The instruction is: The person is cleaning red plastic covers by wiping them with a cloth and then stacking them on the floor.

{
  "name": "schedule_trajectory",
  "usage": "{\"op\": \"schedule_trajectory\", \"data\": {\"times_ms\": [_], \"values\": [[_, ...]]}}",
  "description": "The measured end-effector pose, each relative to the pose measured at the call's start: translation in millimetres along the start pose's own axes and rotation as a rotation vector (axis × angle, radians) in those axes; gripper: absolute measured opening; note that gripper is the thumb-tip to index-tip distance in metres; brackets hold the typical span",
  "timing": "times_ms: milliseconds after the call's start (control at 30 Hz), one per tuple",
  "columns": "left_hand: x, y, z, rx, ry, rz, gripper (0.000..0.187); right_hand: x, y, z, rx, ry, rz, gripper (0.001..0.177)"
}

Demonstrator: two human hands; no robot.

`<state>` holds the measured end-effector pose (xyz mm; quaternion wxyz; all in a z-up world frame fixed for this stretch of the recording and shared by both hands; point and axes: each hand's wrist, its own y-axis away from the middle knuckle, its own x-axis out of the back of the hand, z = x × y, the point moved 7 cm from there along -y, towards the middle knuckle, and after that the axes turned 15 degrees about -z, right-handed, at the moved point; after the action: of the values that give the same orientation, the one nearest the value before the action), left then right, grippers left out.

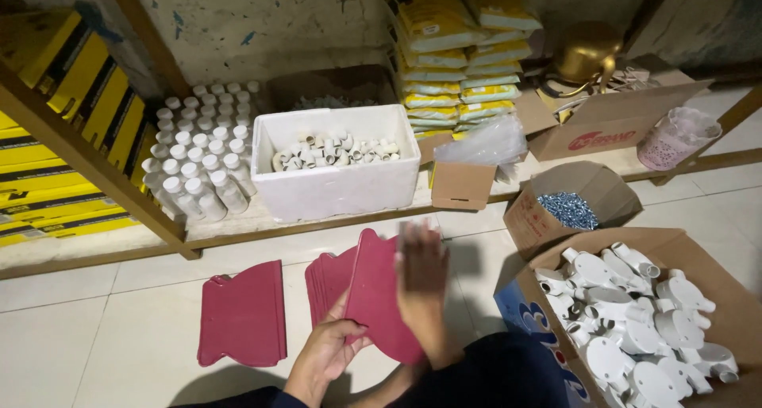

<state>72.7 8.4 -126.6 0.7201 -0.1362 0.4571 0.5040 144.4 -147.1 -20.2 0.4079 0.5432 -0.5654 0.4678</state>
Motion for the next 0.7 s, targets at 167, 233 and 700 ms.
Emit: {"op": "schedule_trajectory", "data": {"times_ms": [167, 233, 700], "values": [[15, -7, -22, 0.012, -0.021, 0.08, 0.094, 23, 41, -38, 0.291, -0.163, 0.147, 0.054], [9, -5, -20, 0.015, -0.001, 0.117, 0.099, 34, 56, -62, 0.478, -0.183, 0.165, 0.055], [-22, 0, -23, 0.056, -0.046, -0.036, 0.104, 46, 55, -54, 0.391, -0.039, 0.322, 0.054]]}}
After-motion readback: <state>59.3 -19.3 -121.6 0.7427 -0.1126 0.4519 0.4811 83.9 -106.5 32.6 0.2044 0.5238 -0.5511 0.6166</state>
